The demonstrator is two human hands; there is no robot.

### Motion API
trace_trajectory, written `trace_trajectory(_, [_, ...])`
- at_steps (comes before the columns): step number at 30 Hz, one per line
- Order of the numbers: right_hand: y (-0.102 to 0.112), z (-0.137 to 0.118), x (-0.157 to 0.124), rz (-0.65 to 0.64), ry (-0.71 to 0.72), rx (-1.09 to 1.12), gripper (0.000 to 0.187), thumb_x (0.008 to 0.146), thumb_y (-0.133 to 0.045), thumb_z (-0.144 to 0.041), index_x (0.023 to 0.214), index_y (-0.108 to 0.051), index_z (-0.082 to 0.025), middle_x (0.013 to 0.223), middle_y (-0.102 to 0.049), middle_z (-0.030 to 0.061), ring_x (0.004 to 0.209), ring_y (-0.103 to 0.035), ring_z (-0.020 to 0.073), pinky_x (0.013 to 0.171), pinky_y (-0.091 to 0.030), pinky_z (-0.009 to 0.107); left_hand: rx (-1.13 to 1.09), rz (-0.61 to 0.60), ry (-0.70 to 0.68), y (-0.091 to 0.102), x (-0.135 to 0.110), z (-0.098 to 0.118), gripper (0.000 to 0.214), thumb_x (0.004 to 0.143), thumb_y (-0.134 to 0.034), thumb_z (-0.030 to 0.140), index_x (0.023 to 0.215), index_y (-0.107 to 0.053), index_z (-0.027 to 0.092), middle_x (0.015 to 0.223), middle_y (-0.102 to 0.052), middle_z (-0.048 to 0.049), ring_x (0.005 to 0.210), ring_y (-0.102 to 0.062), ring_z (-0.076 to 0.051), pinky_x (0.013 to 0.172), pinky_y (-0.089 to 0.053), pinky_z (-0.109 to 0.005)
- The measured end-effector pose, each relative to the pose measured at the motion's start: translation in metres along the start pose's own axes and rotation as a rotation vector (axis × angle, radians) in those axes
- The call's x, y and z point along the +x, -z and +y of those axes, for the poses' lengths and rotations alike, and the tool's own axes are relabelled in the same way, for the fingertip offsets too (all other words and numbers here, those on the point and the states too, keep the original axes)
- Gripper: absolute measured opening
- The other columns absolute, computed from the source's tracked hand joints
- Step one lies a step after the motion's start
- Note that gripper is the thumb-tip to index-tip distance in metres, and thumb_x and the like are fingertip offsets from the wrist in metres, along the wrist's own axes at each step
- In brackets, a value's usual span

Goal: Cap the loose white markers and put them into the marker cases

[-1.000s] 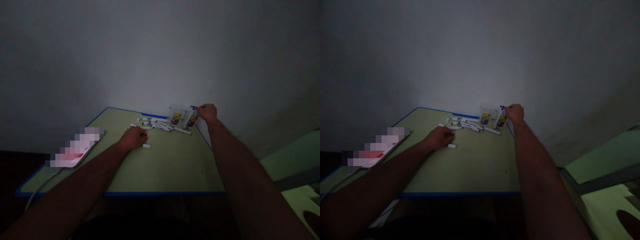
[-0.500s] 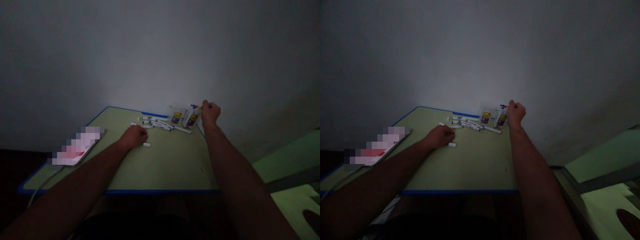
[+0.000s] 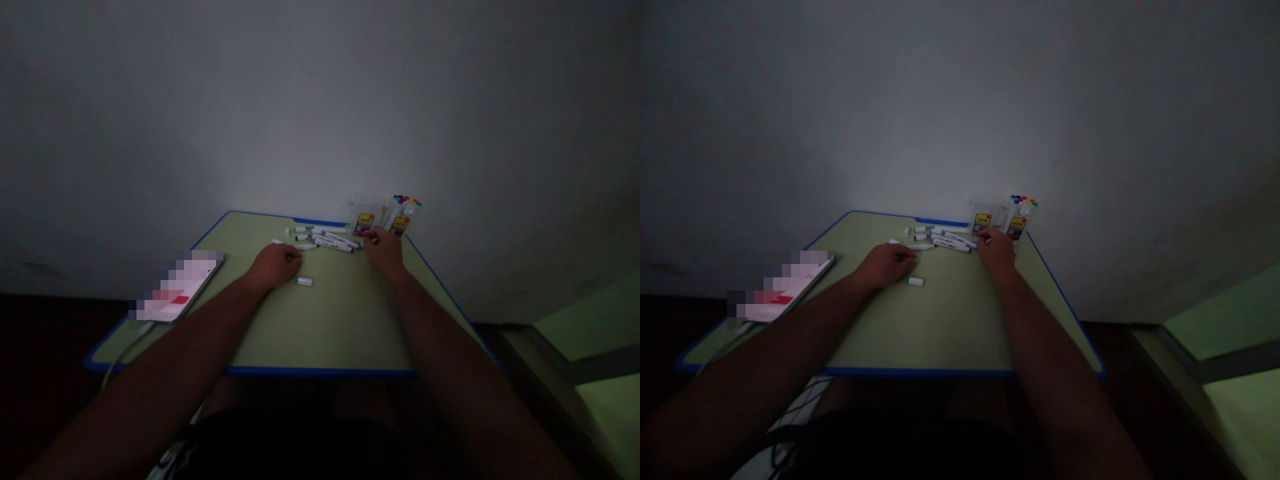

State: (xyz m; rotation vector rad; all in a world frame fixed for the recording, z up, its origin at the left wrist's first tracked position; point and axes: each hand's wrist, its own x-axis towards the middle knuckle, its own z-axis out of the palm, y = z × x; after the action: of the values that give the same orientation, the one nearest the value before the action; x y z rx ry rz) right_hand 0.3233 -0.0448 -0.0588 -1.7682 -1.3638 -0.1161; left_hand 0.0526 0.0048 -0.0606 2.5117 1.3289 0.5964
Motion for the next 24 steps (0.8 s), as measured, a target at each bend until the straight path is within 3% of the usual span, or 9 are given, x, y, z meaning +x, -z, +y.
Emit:
trace_trajectory(9, [-0.007, 0.011, -0.002, -0.160, 0.058, -0.106, 0.028, 0.082, -0.061, -0.014, 0.105, -0.077, -0.017, 0.108, -0.076, 0.0083, 0.095, -0.069, 0.0203, 0.092, -0.051, 0.034, 0.024, 0.044, 0.031, -0.002, 0.000, -0.003, 0.030, 0.087, -0.053, 0.027, 0.102, -0.078, 0.020, 0.107, -0.077, -0.0055, 0.100, -0.069, -0.023, 0.091, -0.050, -0.032])
trace_trajectory(18, [-0.005, 0.000, -0.009, -0.326, 0.143, -0.215, 0.035, 0.085, -0.057, -0.015, 0.115, -0.074, -0.019, 0.120, -0.072, 0.0088, 0.111, -0.066, 0.0225, 0.101, -0.047, 0.036, 0.025, 0.018, 0.057, 0.001, -0.002, 0.001, 0.031, 0.087, -0.052, 0.022, 0.104, -0.077, 0.020, 0.108, -0.076, -0.0057, 0.102, -0.068, -0.023, 0.094, -0.049, -0.031])
trace_trajectory(24, [-0.008, -0.004, -0.012, -0.374, 0.196, -0.276, 0.038, 0.087, -0.056, -0.018, 0.121, -0.071, -0.018, 0.127, -0.069, 0.0076, 0.118, -0.062, 0.0228, 0.105, -0.045, 0.035, -0.011, 0.124, 0.172, 0.003, 0.000, -0.003, 0.031, 0.085, -0.053, 0.023, 0.105, -0.077, 0.020, 0.102, -0.077, -0.0067, 0.093, -0.069, -0.023, 0.087, -0.051, -0.031])
